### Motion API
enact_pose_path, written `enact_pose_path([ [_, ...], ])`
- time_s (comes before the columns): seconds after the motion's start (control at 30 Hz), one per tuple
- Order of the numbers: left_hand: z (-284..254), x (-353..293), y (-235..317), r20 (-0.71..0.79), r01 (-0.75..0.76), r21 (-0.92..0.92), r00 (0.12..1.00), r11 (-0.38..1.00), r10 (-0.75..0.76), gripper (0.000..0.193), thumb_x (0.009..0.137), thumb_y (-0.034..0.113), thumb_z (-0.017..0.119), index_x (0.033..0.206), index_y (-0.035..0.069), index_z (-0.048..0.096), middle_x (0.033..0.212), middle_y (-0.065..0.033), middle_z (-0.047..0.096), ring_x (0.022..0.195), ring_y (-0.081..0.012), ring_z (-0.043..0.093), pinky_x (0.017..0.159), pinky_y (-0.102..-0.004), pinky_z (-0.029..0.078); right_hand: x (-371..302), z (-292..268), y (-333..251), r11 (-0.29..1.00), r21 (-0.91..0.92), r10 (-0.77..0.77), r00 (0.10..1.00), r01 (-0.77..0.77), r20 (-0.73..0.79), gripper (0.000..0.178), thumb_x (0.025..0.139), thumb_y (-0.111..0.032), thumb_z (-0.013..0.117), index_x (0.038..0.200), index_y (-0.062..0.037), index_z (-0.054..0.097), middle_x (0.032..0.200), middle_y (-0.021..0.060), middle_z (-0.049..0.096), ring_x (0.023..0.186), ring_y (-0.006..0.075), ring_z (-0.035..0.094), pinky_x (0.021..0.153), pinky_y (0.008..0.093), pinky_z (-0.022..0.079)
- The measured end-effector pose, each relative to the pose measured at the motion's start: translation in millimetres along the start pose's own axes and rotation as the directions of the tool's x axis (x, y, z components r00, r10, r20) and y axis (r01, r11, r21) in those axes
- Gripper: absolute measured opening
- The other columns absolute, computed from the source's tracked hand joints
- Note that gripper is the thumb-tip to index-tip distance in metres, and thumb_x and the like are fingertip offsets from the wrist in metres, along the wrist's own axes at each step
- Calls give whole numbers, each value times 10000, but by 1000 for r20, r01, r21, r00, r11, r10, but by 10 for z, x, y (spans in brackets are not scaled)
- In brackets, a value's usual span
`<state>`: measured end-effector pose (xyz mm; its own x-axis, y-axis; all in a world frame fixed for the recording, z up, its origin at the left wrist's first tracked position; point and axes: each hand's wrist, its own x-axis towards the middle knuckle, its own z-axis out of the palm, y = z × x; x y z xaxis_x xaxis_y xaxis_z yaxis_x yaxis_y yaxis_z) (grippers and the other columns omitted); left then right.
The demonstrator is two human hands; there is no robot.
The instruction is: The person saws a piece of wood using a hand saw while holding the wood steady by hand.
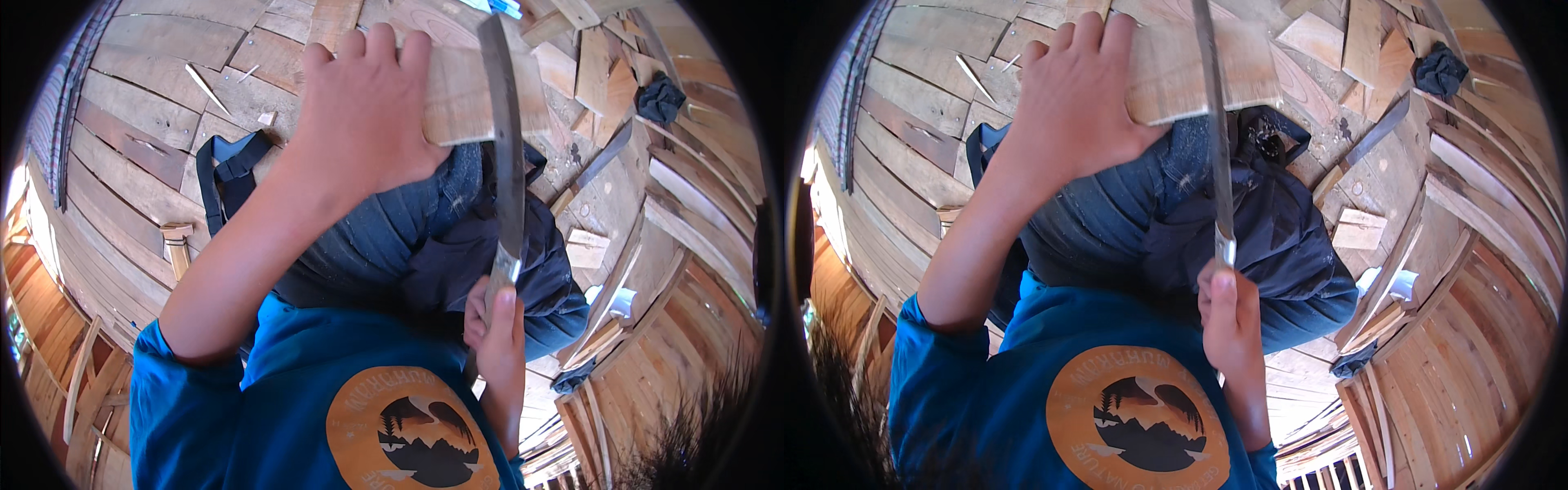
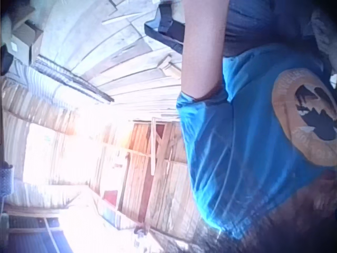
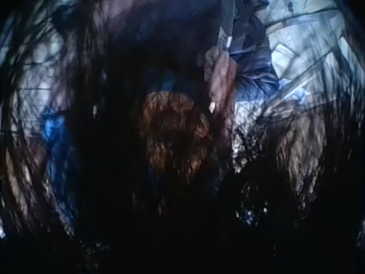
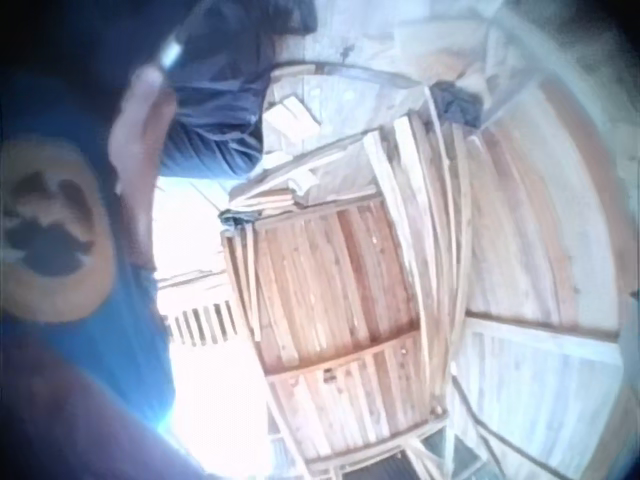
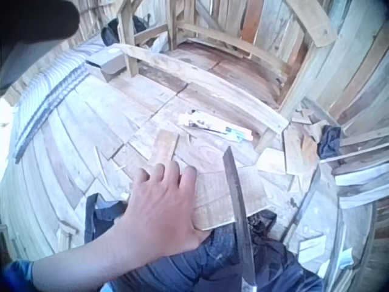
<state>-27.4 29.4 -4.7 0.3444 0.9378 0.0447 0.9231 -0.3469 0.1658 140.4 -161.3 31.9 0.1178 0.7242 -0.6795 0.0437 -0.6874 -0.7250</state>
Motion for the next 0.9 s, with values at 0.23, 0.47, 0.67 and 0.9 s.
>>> enact_pose_path([
  [0.23,33,-56,-79,-58,-23,-18,998,1000,22,746,593,422,806,1163,30,527,1026,-146,579,1013,-329,593,800,-461,429,192,6,-60,998,-59,0,1000,0,2,602,987,-637,307,737,-101,423,573,-49,331,467,30,290,416,207,216],
  [0.47,107,-40,-111,-145,38,4,989,999,-37,662,566,397,796,1103,85,568,962,-88,577,931,-276,593,770,-446,420,607,43,-329,995,-94,-28,999,31,24,522,1045,-480,318,762,-63,452,641,-53,355,553,19,297,477,220,226],
  [0.67,105,-70,-89,-146,-60,4,987,998,60,650,567,401,795,1082,71,573,926,-88,581,908,-275,595,768,-439,406,122,33,-109,1000,22,10,999,-9,-39,551,1019,-548,338,773,-68,453,624,-53,341,514,23,292,446,215,209],
  [0.9,82,-31,-105,-107,34,-57,993,998,-40,643,565,398,787,1071,65,572,962,-102,599,924,-279,603,759,-452,417,422,82,-237,997,-72,-30,999,28,-24,546,1028,-527,344,741,-72,437,615,-50,335,517,34,303,453,221,215],
])
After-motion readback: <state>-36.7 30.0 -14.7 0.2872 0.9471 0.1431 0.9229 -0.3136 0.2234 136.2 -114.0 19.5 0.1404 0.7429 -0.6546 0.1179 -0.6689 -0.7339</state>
